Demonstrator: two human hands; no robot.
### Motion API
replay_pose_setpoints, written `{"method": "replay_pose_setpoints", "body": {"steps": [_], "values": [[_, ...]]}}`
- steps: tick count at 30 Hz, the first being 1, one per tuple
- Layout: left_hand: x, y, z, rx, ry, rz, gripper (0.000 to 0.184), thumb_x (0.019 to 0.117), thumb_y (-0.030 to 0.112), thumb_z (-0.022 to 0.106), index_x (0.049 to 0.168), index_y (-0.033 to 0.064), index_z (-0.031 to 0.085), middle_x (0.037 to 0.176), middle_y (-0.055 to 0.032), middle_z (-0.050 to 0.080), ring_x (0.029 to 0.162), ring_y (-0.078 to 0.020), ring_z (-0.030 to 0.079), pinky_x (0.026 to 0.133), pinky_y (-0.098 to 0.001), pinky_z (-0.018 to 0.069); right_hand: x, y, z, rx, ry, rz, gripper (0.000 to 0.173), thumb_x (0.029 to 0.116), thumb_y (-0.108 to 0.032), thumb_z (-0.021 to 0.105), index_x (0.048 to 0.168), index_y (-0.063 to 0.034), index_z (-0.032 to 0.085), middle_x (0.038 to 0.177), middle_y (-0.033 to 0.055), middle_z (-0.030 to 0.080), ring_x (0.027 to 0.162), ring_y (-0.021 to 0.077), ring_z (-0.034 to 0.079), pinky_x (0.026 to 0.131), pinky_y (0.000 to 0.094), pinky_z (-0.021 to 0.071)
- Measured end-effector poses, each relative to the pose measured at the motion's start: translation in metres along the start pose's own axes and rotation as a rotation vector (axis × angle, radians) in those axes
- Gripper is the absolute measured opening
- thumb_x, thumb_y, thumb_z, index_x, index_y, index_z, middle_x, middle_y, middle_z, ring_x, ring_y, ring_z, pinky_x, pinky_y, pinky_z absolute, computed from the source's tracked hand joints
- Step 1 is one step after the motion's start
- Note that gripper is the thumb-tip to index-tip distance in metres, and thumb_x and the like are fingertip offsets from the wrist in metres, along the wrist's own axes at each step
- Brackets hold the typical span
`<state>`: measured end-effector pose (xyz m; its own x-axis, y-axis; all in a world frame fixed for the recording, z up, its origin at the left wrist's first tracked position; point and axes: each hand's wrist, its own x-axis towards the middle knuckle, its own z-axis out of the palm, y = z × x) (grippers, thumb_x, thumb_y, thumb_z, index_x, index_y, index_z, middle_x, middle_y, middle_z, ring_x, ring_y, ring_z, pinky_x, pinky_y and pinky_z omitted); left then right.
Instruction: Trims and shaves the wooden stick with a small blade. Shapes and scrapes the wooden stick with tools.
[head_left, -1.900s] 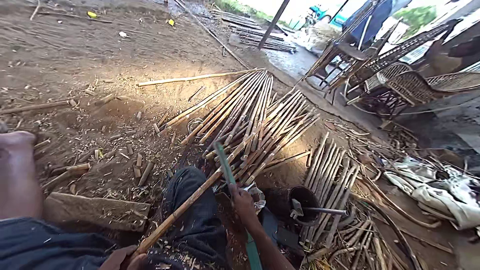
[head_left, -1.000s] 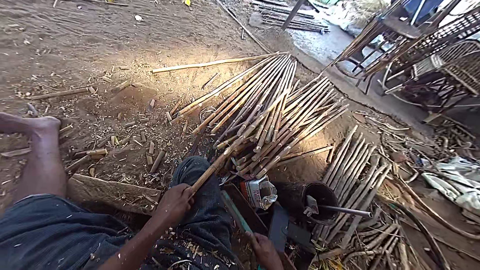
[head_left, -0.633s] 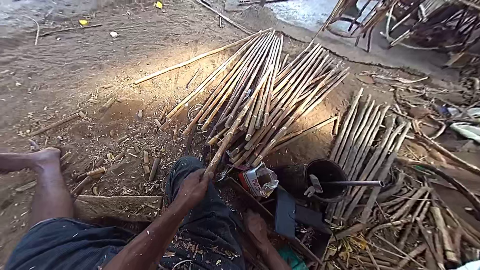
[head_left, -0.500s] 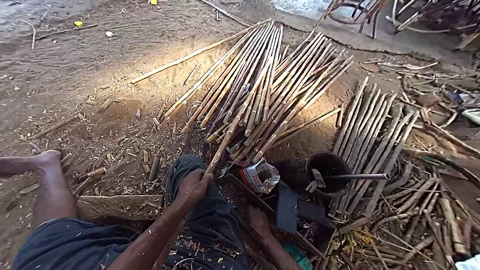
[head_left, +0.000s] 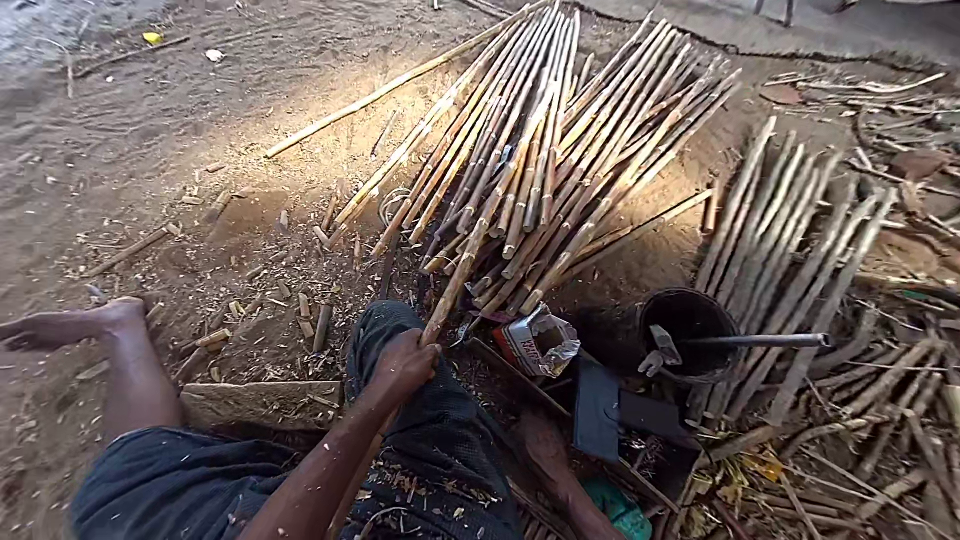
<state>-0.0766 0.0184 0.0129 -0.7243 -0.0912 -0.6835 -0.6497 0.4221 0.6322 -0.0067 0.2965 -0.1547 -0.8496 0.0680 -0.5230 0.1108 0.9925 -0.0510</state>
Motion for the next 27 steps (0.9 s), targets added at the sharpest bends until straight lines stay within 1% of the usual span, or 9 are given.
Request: {"method": "replay_pose_setpoints", "body": {"steps": [2,8,12,14,16,18,21,23,27], "values": [[-0.001,-0.004,0.001,0.055,0.028,0.02,0.029,0.1051,0.035,0.057,0.116,0.0092,0.062,0.09,-0.0063,0.07,0.072,-0.0189,0.066,0.068,-0.0393,0.0547,0.003,0.001,-0.006,0.035,-0.022,-0.029,0.046,0.0997,-0.016,0.057,0.141,0.0023,0.054,0.134,0.0288,0.061,0.122,0.0454,0.062,0.1,0.0597,0.0508],[0.011,-0.012,0.009,0.081,0.082,0.075,0.04,0.098,0.049,0.066,0.106,0.0097,0.066,0.088,-0.0099,0.066,0.081,-0.0268,0.064,0.075,-0.0514,0.0519,0.004,0.013,0.0,0.026,-0.057,-0.062,0.051,0.0971,-0.018,0.059,0.143,0.003,0.052,0.139,0.028,0.057,0.126,0.0431,0.06,0.103,0.0565,0.0498],[0.006,-0.015,0.004,0.045,0.063,0.067,0.045,0.0914,0.051,0.073,0.111,0.011,0.068,0.094,-0.0115,0.066,0.087,-0.0279,0.063,0.079,-0.0534,0.0514,-0.011,0.006,-0.019,0.203,0.138,-0.202,0.043,0.1005,-0.027,0.06,0.131,0.0015,0.056,0.097,0.0248,0.071,0.089,0.0436,0.072,0.078,0.0581,0.0578],[0.007,-0.016,0.007,0.06,0.051,0.084,0.049,0.0886,0.053,0.076,0.114,0.012,0.067,0.094,-0.011,0.067,0.085,-0.0268,0.064,0.078,-0.0517,0.0522,-0.02,-0.003,-0.037,0.347,0.325,-0.311,0.041,0.0987,-0.021,0.063,0.132,0.0018,0.057,0.09,0.0223,0.072,0.078,0.0419,0.072,0.071,0.059,0.0585],[0.007,-0.018,0.01,0.064,0.045,0.1,0.053,0.0854,0.055,0.079,0.114,0.0123,0.066,0.09,-0.0093,0.065,0.082,-0.0259,0.062,0.076,-0.0503,0.0514,-0.025,-0.016,-0.061,0.448,0.438,-0.419,0.044,0.0971,-0.019,0.065,0.137,-0.0022,0.058,0.091,0.0182,0.072,0.074,0.0357,0.072,0.071,0.0565,0.06],[0.007,-0.02,0.011,0.06,0.033,0.111,0.058,0.0823,0.058,0.08,0.115,0.0129,0.065,0.086,-0.0069,0.065,0.078,-0.0235,0.061,0.074,-0.0478,0.0521,-0.028,-0.032,-0.085,0.581,0.392,-0.479,0.04,0.0978,-0.02,0.064,0.138,-0.0135,0.064,0.102,0.0106,0.074,0.081,0.0257,0.072,0.076,0.0504,0.0603],[0.01,-0.024,0.012,0.018,0.027,0.125,0.057,0.0817,0.056,0.082,0.114,0.0119,0.064,0.082,-0.0062,0.063,0.074,-0.0223,0.059,0.07,-0.0453,0.0512,-0.029,-0.061,-0.111,0.803,0.241,-0.519,0.037,0.0996,-0.026,0.065,0.136,-0.0291,0.067,0.106,-0.0031,0.074,0.081,0.01,0.068,0.074,0.0383,0.059],[0.01,-0.026,0.012,-0.001,0.035,0.119,0.053,0.0843,0.054,0.08,0.11,0.0106,0.063,0.082,-0.0071,0.061,0.073,-0.0227,0.058,0.069,-0.0448,0.0504,-0.027,-0.076,-0.116,0.898,0.173,-0.585,0.034,0.1008,-0.024,0.065,0.134,-0.0296,0.069,0.109,-0.0072,0.074,0.082,0.0061,0.068,0.075,0.0331,0.0598],[0.006,-0.024,0.01,0.018,0.064,0.116,0.045,0.0891,0.048,0.078,0.108,0.0094,0.065,0.086,-0.0096,0.064,0.079,-0.0254,0.062,0.074,-0.0496,0.0521,-0.021,-0.089,-0.114,0.939,0.099,-0.577,0.025,0.0959,-0.027,0.073,0.121,-0.0268,0.075,0.095,-0.0061,0.075,0.072,0.0086,0.067,0.068,0.0351,0.0594]]}}
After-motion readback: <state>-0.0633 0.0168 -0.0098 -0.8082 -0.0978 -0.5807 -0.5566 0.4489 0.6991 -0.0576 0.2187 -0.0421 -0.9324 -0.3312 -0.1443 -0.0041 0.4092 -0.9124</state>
